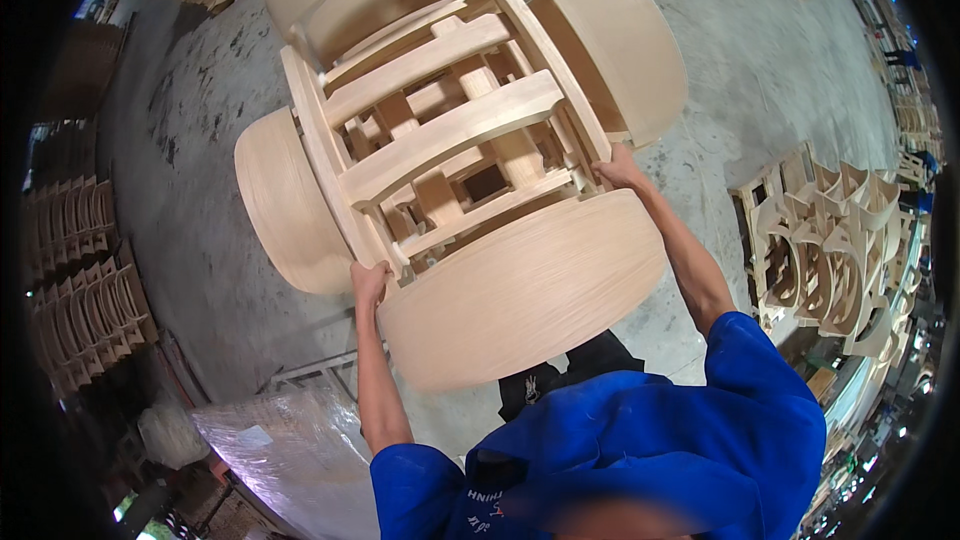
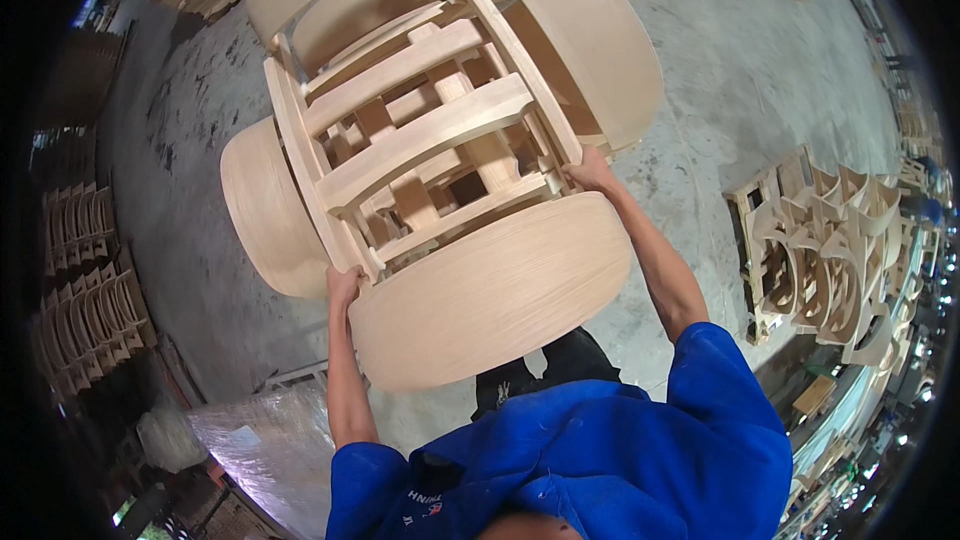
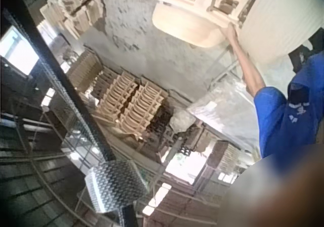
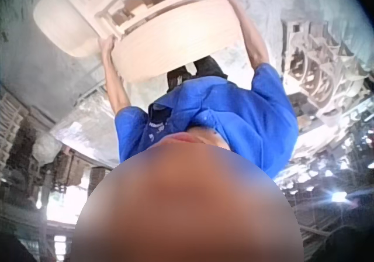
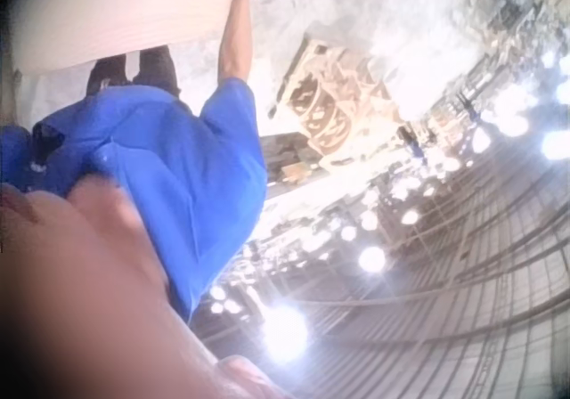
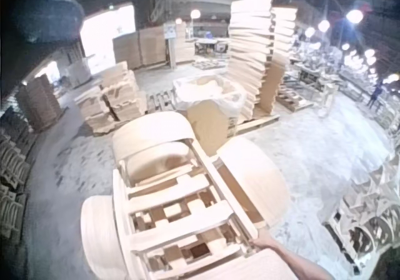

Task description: The person assembles wooden chair frames by inserting metal fasteners into pre-drilled holes and tightening them by hand. The person wipes the chair surfaces with a cloth, lifts and repositions the frames, and stacks completed units.

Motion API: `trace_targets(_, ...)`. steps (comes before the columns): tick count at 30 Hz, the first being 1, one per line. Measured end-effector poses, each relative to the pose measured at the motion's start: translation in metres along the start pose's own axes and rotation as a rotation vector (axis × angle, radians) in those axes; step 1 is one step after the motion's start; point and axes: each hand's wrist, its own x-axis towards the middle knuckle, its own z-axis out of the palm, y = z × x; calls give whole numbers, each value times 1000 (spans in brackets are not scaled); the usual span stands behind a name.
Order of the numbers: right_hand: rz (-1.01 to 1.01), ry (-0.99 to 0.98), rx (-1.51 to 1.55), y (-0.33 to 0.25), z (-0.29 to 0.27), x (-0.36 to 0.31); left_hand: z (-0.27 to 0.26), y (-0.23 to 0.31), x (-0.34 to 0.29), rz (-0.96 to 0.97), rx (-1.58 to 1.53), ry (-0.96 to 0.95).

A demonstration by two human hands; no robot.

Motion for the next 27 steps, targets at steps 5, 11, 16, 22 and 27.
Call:
trace_targets(5,50,-57,-39,3,2,-3,-2,-11,-1,70,-45,44)
trace_targets(11,110,-95,-31,3,9,-2,-8,-1,-7,92,3,67)
trace_targets(16,25,-36,-28,-21,20,-6,-32,7,-29,278,288,104)
trace_targets(22,-32,86,-112,41,22,9,49,22,-46,399,303,49)
trace_targets(27,-35,34,48,7,-3,-30,65,4,-67,487,429,160)
